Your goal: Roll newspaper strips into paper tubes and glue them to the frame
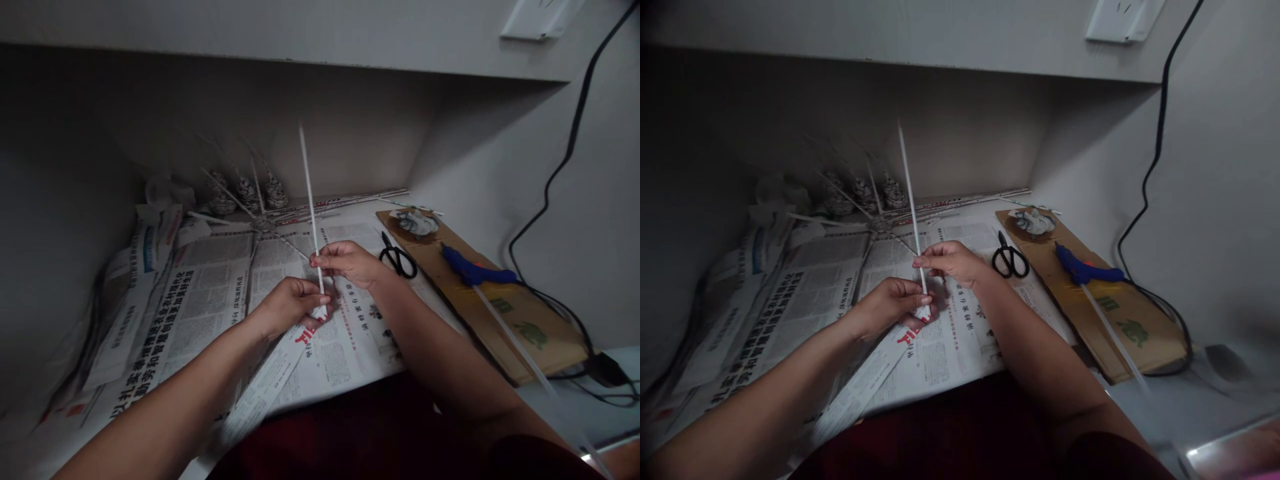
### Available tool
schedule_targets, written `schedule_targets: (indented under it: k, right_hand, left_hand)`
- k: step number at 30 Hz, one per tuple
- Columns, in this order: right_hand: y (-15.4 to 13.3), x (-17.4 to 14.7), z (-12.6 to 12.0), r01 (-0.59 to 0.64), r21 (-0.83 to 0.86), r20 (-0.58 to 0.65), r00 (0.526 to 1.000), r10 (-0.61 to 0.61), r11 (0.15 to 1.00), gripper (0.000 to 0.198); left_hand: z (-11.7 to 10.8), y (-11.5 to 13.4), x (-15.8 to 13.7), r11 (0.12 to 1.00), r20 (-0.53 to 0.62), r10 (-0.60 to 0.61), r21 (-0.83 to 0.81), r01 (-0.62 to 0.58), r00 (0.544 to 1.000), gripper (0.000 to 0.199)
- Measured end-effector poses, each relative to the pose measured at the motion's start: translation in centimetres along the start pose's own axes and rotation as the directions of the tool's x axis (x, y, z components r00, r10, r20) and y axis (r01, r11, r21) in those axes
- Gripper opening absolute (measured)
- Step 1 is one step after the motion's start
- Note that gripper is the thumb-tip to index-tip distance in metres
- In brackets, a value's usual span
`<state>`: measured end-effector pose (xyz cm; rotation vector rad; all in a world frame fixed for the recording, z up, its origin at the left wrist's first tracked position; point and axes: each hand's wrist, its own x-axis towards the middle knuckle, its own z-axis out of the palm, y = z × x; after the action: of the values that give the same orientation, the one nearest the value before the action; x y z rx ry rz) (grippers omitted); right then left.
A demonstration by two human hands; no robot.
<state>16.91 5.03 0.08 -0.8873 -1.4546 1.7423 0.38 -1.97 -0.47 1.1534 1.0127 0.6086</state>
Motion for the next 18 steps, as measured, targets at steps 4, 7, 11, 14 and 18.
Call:
schedule_targets:
  k: [4, 7, 11, 14, 18]
  right_hand:
    - [-0.06, -0.01, -0.05, 0.008, 0.055, -0.030, 1.000, -0.006, 0.998, 0.024]
    - [-0.08, -0.07, -0.07, -0.017, 0.035, 0.060, 0.998, 0.014, 0.999, 0.029]
    - [0.04, 0.05, 0.03, -0.014, 0.012, -0.056, 0.998, 0.015, 1.000, 0.028]
    - [0.06, 0.02, 0.02, 0.014, 0.016, -0.048, 0.999, -0.013, 1.000, 0.027]
    - [-0.03, -0.12, 0.01, -0.020, 0.002, 0.081, 0.996, 0.020, 1.000, 0.031]
  left_hand:
    - [-0.07, -0.13, 0.04, 1.000, 0.001, 0.027, -0.007, -0.027, 1.000, 0.025]
    - [-0.11, -0.20, 0.08, 1.000, 0.001, 0.021, 0.000, -0.021, 1.000, 0.026]
    - [-0.02, -0.20, 0.08, 1.000, -0.008, -0.004, -0.010, 0.004, 1.000, 0.026]
    - [0.00, -0.22, 0.06, 1.000, 0.004, 0.016, -0.023, -0.016, 1.000, 0.025]
    - [0.06, -0.25, -0.03, 1.000, 0.010, 0.011, -0.029, -0.011, 1.000, 0.024]
